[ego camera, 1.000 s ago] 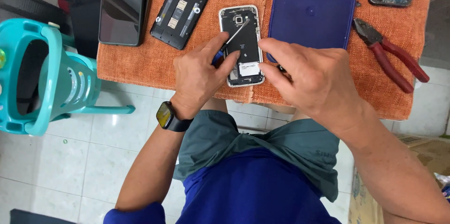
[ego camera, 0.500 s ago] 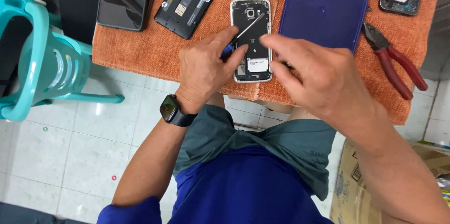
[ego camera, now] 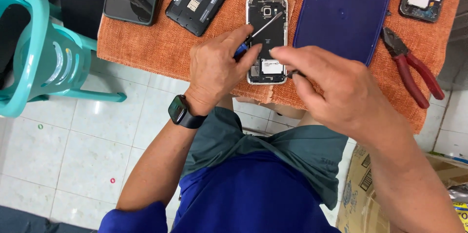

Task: Disassembling a smartphone by removing screws and prying open the internal frame using specialized tools.

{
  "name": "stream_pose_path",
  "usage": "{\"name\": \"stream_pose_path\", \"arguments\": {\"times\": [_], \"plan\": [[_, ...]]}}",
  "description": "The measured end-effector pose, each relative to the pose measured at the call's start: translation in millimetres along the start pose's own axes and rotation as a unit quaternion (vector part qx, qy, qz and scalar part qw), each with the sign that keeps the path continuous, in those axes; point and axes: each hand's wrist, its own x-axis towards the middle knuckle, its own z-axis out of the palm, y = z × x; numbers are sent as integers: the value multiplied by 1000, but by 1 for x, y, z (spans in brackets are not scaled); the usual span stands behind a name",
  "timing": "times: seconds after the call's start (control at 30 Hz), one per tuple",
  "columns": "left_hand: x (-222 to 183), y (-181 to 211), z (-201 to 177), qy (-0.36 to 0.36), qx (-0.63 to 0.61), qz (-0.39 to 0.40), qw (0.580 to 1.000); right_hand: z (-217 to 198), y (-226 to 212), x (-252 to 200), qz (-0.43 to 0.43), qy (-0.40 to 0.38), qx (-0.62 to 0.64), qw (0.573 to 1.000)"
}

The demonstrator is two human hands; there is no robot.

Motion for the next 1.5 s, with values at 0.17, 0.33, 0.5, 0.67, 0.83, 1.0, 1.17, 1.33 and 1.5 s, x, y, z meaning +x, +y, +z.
{"name": "stream_pose_path", "arguments": {"times": [0.17,0.33,0.5,0.67,0.83,1.0,1.17,1.33,1.5], "plan": [[1,2,-2,-7,-7,-2,1000,4,12,-2,-32,59,-71,995],[1,1,-4,-8,-12,5,1000,0,5,0,18,0,-7,1000],[1,2,-4,-9,-15,3,1000,0,9,-2,12,20,-3,1000],[1,1,-3,-15,-20,-4,1000,7,15,-3,5,73,-56,996],[1,0,-3,-13,-23,-4,1000,1,9,1,-12,22,10,1000],[3,2,-5,-14,-24,-2,1000,7,17,-3,-9,79,-49,996],[1,1,-3,-12,-23,-3,1000,7,13,-2,0,65,-64,996],[1,1,-4,-7,-23,-6,1000,1,10,-1,-14,57,-42,997],[2,2,-4,-11,-22,-6,1000,10,20,-8,3,90,-112,990]]}}
